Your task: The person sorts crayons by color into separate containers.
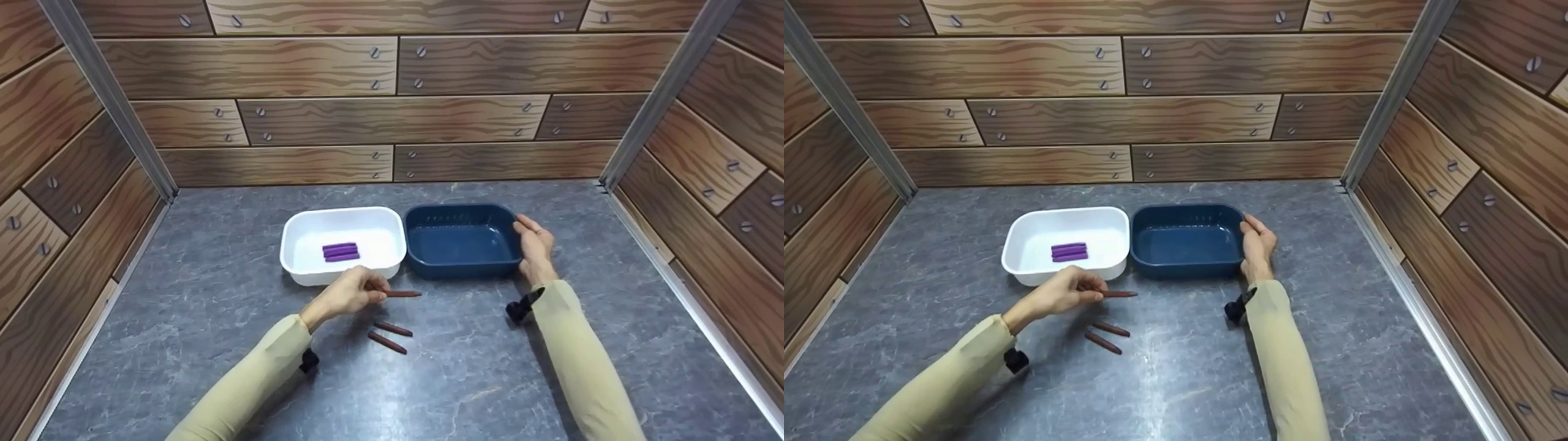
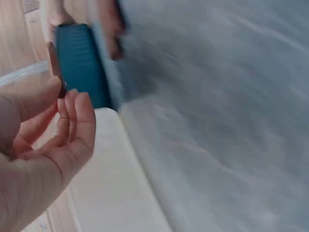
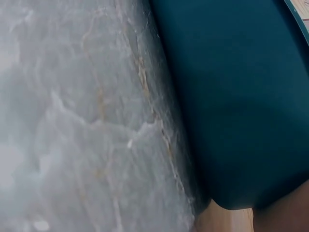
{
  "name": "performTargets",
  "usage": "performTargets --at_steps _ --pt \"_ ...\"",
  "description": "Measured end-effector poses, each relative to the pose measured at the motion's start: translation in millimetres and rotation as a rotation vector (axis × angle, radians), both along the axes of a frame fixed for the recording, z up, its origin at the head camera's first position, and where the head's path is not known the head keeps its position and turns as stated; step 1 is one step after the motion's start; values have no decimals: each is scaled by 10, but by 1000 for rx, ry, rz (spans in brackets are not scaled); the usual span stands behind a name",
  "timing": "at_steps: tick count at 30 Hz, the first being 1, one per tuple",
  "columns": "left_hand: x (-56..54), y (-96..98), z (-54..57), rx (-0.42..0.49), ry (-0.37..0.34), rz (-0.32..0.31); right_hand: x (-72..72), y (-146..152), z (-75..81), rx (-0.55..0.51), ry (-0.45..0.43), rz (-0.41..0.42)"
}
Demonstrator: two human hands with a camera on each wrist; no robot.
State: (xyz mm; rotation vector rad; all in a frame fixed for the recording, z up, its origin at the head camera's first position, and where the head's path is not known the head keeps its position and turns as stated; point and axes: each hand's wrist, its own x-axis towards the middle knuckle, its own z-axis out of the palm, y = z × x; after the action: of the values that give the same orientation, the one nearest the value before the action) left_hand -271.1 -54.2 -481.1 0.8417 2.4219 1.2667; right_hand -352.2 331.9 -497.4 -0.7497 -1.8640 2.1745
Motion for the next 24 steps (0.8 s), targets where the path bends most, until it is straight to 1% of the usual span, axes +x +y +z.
performTargets --at_steps 5,10,14,20,24 --pt "-7 122 119 36 31 23 1 -6 14 -7 3 1" --pt "-57 257 201 54 70 64 13 11 14 -9 -11 14" --pt "-144 363 234 49 102 105 18 14 16 -7 -2 12" --pt "-282 514 275 47 106 154 21 11 14 -5 14 14" --pt "-353 625 294 52 105 180 18 6 8 6 14 13"
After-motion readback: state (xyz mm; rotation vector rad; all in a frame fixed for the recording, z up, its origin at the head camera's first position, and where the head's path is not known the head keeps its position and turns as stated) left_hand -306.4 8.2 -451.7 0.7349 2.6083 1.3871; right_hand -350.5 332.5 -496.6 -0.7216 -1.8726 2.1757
